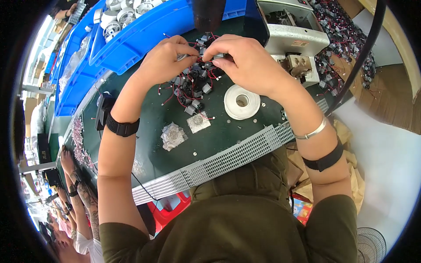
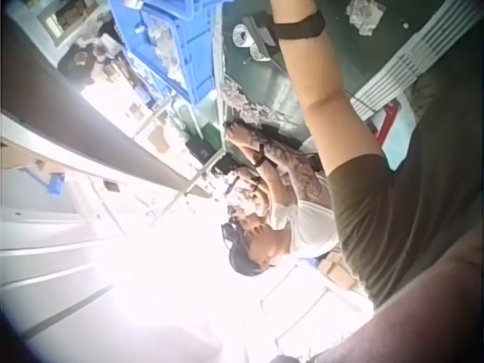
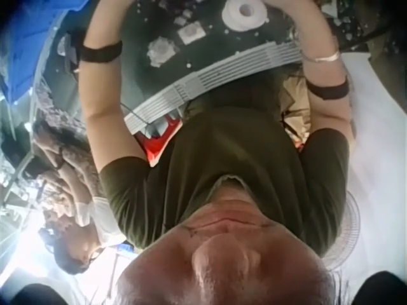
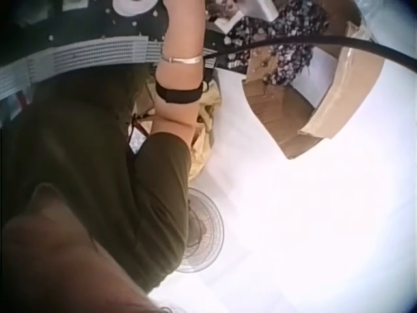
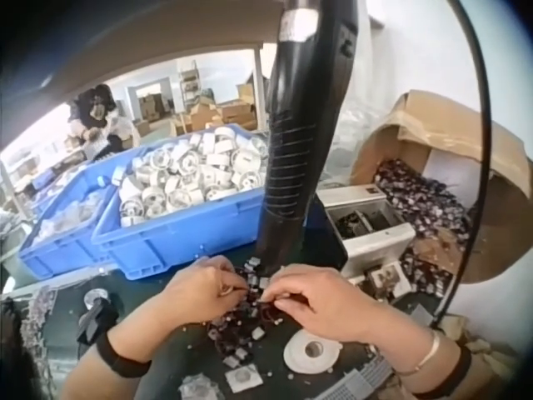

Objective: Assembling electronic components on a conveyor belt using an electric screwdriver.

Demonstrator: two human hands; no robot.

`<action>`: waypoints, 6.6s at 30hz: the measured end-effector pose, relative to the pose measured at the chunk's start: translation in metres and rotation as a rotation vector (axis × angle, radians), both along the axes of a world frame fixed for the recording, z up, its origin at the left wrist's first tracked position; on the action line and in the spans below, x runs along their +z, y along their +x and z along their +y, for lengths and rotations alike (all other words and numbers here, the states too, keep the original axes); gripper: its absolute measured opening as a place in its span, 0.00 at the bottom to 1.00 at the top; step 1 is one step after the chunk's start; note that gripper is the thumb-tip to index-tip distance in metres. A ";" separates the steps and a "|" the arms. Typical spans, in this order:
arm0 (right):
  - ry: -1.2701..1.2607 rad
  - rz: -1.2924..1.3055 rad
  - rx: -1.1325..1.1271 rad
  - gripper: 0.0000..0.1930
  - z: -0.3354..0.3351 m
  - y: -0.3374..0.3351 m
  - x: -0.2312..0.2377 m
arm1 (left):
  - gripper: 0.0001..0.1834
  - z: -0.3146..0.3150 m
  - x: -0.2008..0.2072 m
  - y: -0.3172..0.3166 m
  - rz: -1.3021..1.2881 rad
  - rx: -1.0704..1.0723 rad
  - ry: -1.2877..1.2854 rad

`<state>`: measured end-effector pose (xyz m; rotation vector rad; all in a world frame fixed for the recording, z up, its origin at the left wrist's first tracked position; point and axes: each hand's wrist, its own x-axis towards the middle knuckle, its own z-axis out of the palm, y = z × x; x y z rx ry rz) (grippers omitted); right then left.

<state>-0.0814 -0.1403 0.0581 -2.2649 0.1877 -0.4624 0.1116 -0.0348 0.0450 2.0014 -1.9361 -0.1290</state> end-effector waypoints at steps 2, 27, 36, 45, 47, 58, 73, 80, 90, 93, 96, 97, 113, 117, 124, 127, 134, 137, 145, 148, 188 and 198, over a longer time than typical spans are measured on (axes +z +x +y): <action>0.003 -0.006 -0.002 0.08 -0.002 -0.001 -0.002 | 0.09 -0.002 0.000 0.000 0.016 -0.005 0.006; 0.474 -0.322 -0.060 0.14 -0.005 -0.015 0.021 | 0.09 0.006 0.003 0.004 0.010 0.242 -0.483; 0.736 -0.398 -0.211 0.19 -0.002 -0.059 0.008 | 0.24 0.023 0.001 -0.121 0.462 -0.168 -0.364; 0.682 -0.227 -0.200 0.16 0.004 -0.090 0.006 | 0.42 0.029 -0.029 -0.122 0.454 -0.144 -0.325; 0.672 -0.092 -0.186 0.14 0.011 -0.087 0.004 | 0.42 0.032 -0.028 -0.120 0.501 -0.107 -0.304; -0.155 -0.087 -0.241 0.12 0.033 -0.067 -0.016 | 0.33 0.025 -0.043 -0.123 0.405 -0.045 -0.411; -0.082 -0.459 -0.481 0.31 0.007 -0.031 0.041 | 0.40 0.057 -0.030 -0.113 0.213 -0.078 -0.498; 0.244 -0.771 -0.290 0.42 -0.014 0.061 0.114 | 0.21 0.044 -0.040 -0.125 0.096 -0.142 -0.549; 0.599 -0.539 0.122 0.23 -0.013 0.037 0.126 | 0.18 0.040 -0.044 -0.122 0.163 -0.176 -0.602; 0.555 -0.578 -0.049 0.18 -0.027 -0.012 0.122 | 0.21 0.033 -0.050 -0.117 0.164 -0.157 -0.556; 0.648 -0.724 -0.294 0.20 -0.007 -0.042 0.124 | 0.23 0.039 -0.040 -0.113 0.123 -0.119 -0.493; 0.600 -0.737 -0.329 0.21 -0.007 -0.051 0.112 | 0.23 0.042 -0.041 -0.113 0.146 -0.121 -0.492; 0.577 -0.956 -0.043 0.27 -0.039 -0.080 0.042 | 0.25 0.033 -0.061 -0.120 0.188 -0.132 -0.565; 0.570 -0.759 -0.475 0.27 -0.027 -0.084 0.045 | 0.26 0.032 -0.061 -0.119 0.188 -0.131 -0.563; 0.526 -0.747 -0.505 0.28 -0.028 -0.088 0.036 | 0.24 0.030 -0.061 -0.120 0.196 -0.128 -0.579; 0.369 -0.738 -0.104 0.08 -0.044 -0.102 0.021 | 0.23 0.030 -0.060 -0.119 0.176 -0.114 -0.594; 0.613 -0.740 -0.141 0.08 -0.040 -0.117 0.037 | 0.24 0.036 -0.056 -0.120 0.117 -0.107 -0.579; 0.506 -0.606 -0.108 0.10 -0.045 -0.115 0.042 | 0.25 0.035 -0.050 -0.120 0.138 -0.094 -0.553; 0.672 -0.709 -0.080 0.14 0.010 -0.091 0.071 | 0.23 0.031 0.004 -0.151 0.075 -0.072 -0.588; 0.814 -0.797 -0.221 0.36 0.028 -0.083 0.074 | 0.18 0.021 0.003 -0.156 0.137 -0.076 -0.486; 0.763 -0.636 -0.267 0.06 0.018 -0.053 0.052 | 0.23 0.047 -0.034 -0.121 -0.032 -0.046 -0.548; 0.648 -0.783 0.002 0.11 0.026 -0.047 0.056 | 0.16 0.039 -0.024 -0.128 0.201 0.068 -0.569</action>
